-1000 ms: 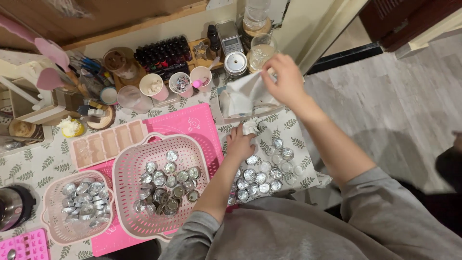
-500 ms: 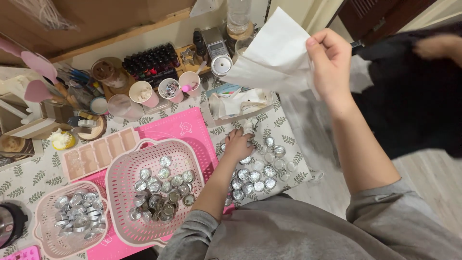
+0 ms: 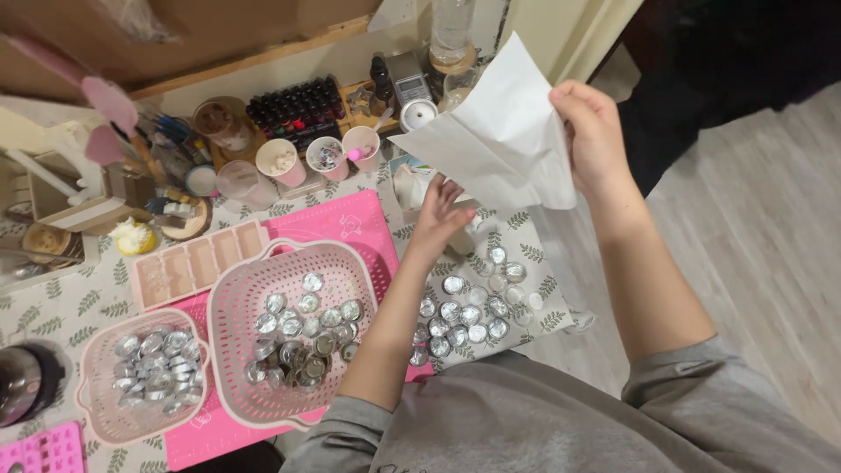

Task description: Cleaning small metallic candle holders with a paper towel.

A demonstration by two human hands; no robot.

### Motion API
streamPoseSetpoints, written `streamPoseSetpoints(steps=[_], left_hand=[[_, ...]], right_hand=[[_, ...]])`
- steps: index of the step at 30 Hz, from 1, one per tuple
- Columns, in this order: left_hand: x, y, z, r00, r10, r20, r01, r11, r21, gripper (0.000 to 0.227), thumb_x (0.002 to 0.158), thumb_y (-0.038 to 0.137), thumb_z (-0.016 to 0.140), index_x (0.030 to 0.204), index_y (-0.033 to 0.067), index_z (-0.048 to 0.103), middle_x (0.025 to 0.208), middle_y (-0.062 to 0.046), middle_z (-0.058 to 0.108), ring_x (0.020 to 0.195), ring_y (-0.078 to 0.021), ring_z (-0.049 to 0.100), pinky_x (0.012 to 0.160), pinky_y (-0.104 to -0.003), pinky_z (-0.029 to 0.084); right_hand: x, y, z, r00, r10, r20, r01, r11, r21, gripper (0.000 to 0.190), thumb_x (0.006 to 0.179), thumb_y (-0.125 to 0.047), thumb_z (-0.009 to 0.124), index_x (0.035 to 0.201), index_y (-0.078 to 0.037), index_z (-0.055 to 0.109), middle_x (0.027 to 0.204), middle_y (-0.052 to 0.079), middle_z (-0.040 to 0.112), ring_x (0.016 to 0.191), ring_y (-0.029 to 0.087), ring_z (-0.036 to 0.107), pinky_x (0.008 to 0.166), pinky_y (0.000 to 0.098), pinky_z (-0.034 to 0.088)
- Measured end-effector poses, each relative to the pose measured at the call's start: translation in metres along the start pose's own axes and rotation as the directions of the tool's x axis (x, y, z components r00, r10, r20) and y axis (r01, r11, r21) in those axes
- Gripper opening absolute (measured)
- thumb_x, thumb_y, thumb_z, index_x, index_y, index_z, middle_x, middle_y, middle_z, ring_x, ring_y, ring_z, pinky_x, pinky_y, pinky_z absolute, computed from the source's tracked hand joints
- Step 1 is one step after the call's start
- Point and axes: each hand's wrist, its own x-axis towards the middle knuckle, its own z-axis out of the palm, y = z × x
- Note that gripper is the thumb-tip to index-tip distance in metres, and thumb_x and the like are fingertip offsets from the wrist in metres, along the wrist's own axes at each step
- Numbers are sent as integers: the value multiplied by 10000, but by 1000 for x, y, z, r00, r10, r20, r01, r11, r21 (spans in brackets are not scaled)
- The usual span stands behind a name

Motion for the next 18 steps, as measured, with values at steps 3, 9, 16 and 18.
streamPoseSetpoints(steps=[3, 9, 16, 18], left_hand=[[-7, 21, 2, 999, 41, -11, -42, 990, -136, 730, 892, 157, 807, 1485, 41, 397, 1364, -98, 597, 1249, -179, 590, 1038, -324, 499], [-43, 40, -12, 886, -152, -439, 145, 988, -48, 279, 940, 158, 754, 1109, -59, 711, 1007, -104, 764, 845, -151, 708, 757, -287, 559], [-95, 58, -41, 806, -83, -586, 22, 994, -111, 208, 965, 119, 699, 1091, -45, 724, 1001, -102, 754, 834, -135, 690, 726, -275, 535], [-107, 64, -47, 827, -20, -562, -41, 995, -95, 221, 971, 99, 664, 1138, -41, 698, 1056, -84, 754, 914, -125, 704, 804, -263, 555]], right_hand=[[4, 30, -2, 992, 130, -10, -129, 992, 11, 150, 1066, -151, 630, 958, -65, 689, 761, -53, 599, 560, 19, 429, 485, 193, 294], [-5, 55, 47, 979, 156, -129, -167, 983, -74, 167, 1017, -150, 644, 926, -23, 704, 807, -33, 722, 662, 25, 622, 614, 189, 502], [-48, 63, 128, 993, -111, 36, 113, 848, -518, 196, 1021, -172, 744, 995, 22, 733, 817, 8, 701, 703, 40, 563, 617, 216, 436], [-63, 64, 156, 949, -250, 193, 310, 617, -724, 184, 964, -171, 774, 982, 12, 755, 818, 84, 743, 625, 138, 626, 577, 279, 482]])
